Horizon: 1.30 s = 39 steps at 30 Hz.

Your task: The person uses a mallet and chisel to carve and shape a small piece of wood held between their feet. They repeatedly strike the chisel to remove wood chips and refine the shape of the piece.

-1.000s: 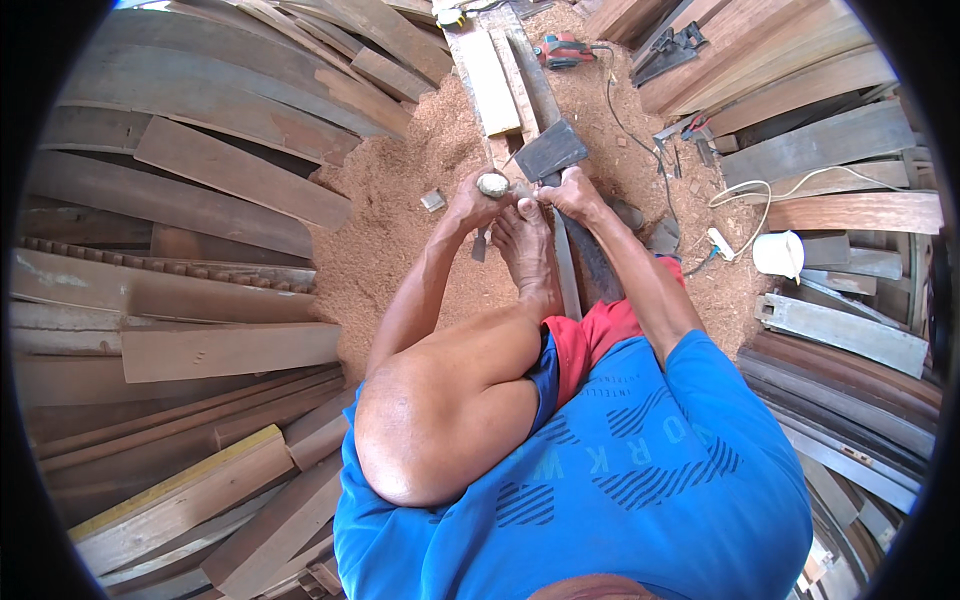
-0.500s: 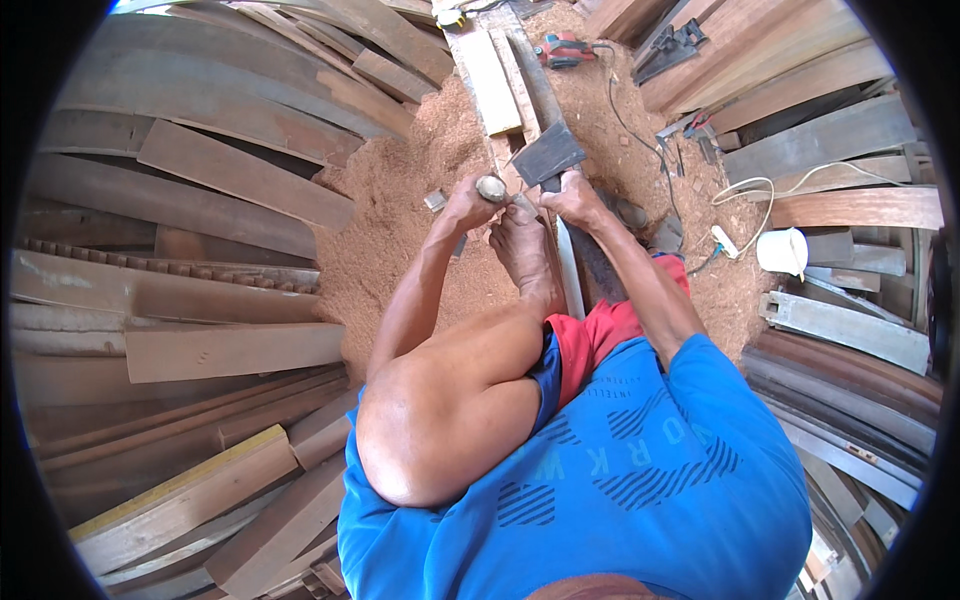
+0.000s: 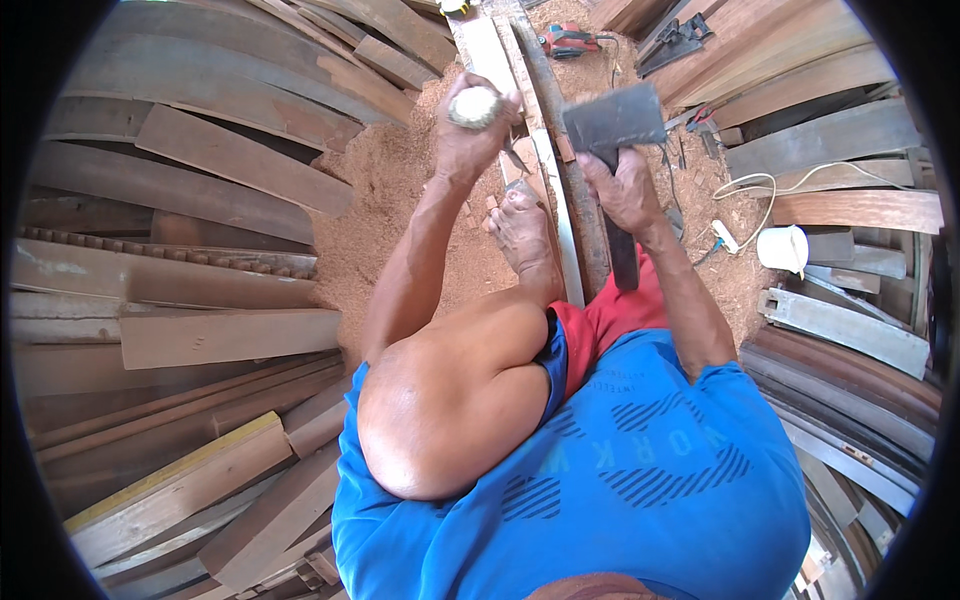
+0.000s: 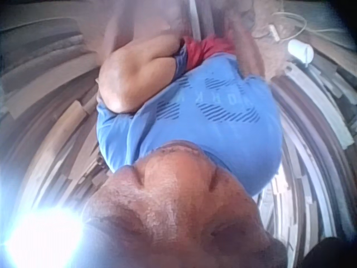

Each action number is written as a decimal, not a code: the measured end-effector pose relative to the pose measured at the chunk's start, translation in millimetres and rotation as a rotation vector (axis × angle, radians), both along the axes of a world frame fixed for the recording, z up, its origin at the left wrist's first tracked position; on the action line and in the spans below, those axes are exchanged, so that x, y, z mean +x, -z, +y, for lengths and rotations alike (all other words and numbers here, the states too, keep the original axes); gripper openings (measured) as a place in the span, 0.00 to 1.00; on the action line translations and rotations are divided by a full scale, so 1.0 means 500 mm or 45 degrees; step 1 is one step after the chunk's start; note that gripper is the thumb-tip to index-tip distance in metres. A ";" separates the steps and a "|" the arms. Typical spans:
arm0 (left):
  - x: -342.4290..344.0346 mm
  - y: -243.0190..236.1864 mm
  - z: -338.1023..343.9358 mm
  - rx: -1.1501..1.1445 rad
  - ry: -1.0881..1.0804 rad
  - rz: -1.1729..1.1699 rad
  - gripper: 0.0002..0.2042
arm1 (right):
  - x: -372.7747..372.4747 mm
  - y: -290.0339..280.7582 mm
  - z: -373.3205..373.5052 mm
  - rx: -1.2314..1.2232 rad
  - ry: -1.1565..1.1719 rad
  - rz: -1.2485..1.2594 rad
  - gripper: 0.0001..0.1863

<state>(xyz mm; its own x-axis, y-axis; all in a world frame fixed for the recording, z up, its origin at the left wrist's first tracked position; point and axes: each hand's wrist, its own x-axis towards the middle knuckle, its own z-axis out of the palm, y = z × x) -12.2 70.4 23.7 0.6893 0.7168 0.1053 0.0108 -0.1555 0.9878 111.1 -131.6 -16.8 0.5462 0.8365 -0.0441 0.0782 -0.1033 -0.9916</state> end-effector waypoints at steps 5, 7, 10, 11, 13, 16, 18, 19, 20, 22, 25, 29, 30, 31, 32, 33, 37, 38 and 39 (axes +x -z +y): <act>0.046 0.064 -0.029 -0.013 0.098 -0.074 0.13 | 0.013 -0.220 -0.006 0.290 0.137 -0.048 0.13; 0.035 0.066 -0.025 0.025 0.077 -0.006 0.12 | 0.017 -0.272 -0.016 0.451 0.136 -0.143 0.09; 0.035 0.074 -0.018 0.096 0.084 -0.030 0.12 | 0.014 -0.314 -0.021 0.790 0.197 -0.166 0.09; 0.035 0.075 -0.015 0.098 0.085 -0.028 0.12 | 0.017 -0.320 -0.025 0.815 0.196 -0.208 0.09; 0.036 0.076 -0.011 0.117 0.086 -0.031 0.12 | 0.023 -0.329 -0.033 0.866 0.194 -0.289 0.11; 0.030 0.073 -0.006 0.181 0.074 -0.044 0.11 | 0.021 -0.339 -0.033 0.943 0.154 -0.215 0.11; 0.040 0.068 -0.014 0.176 0.090 -0.023 0.11 | 0.025 -0.336 -0.040 0.895 0.165 -0.250 0.11; 0.041 0.066 -0.021 0.191 0.088 0.002 0.11 | 0.025 -0.336 -0.043 0.872 0.177 -0.261 0.11; 0.033 0.053 -0.028 0.214 0.070 0.037 0.11 | 0.022 -0.338 -0.043 0.859 0.176 -0.258 0.11; 0.021 0.027 -0.049 0.351 0.041 0.070 0.10 | 0.017 -0.348 -0.042 0.860 0.180 -0.246 0.11; 0.026 0.046 -0.057 0.678 0.103 -0.080 0.09 | 0.016 -0.366 -0.030 0.946 0.191 -0.266 0.12; 0.024 0.054 -0.030 0.246 0.111 0.034 0.10 | 0.023 -0.413 -0.002 1.128 0.237 -0.204 0.16; 0.027 0.055 -0.021 0.165 0.119 0.040 0.10 | 0.029 -0.403 0.009 1.126 0.231 -0.380 0.16; 0.023 0.057 -0.015 0.172 0.140 0.048 0.10 | 0.039 -0.380 0.027 1.121 0.224 -0.555 0.16; 0.019 0.057 -0.016 0.185 0.152 0.047 0.09 | 0.041 -0.365 0.030 0.899 0.137 -0.763 0.14; 0.015 0.057 -0.016 0.197 0.162 0.046 0.09 | 0.043 -0.352 0.034 0.698 0.039 -0.989 0.13; 0.028 0.035 -0.061 0.400 0.124 -0.136 0.10 | 0.037 -0.232 0.067 -0.397 -0.355 -1.567 0.19; 0.031 0.034 -0.045 0.397 0.122 -0.078 0.10 | 0.040 -0.240 0.068 -0.283 -0.305 -1.557 0.19; 0.017 0.035 -0.047 0.374 0.137 0.006 0.10 | 0.042 -0.251 0.065 -0.168 -0.257 -1.544 0.19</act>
<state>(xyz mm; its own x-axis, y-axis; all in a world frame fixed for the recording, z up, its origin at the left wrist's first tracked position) -3.9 46.9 6.1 0.7605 0.5790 0.2940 -0.0168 -0.4350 0.9003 132.2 -99.2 108.6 0.1546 0.9380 0.3104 0.9652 -0.0764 -0.2501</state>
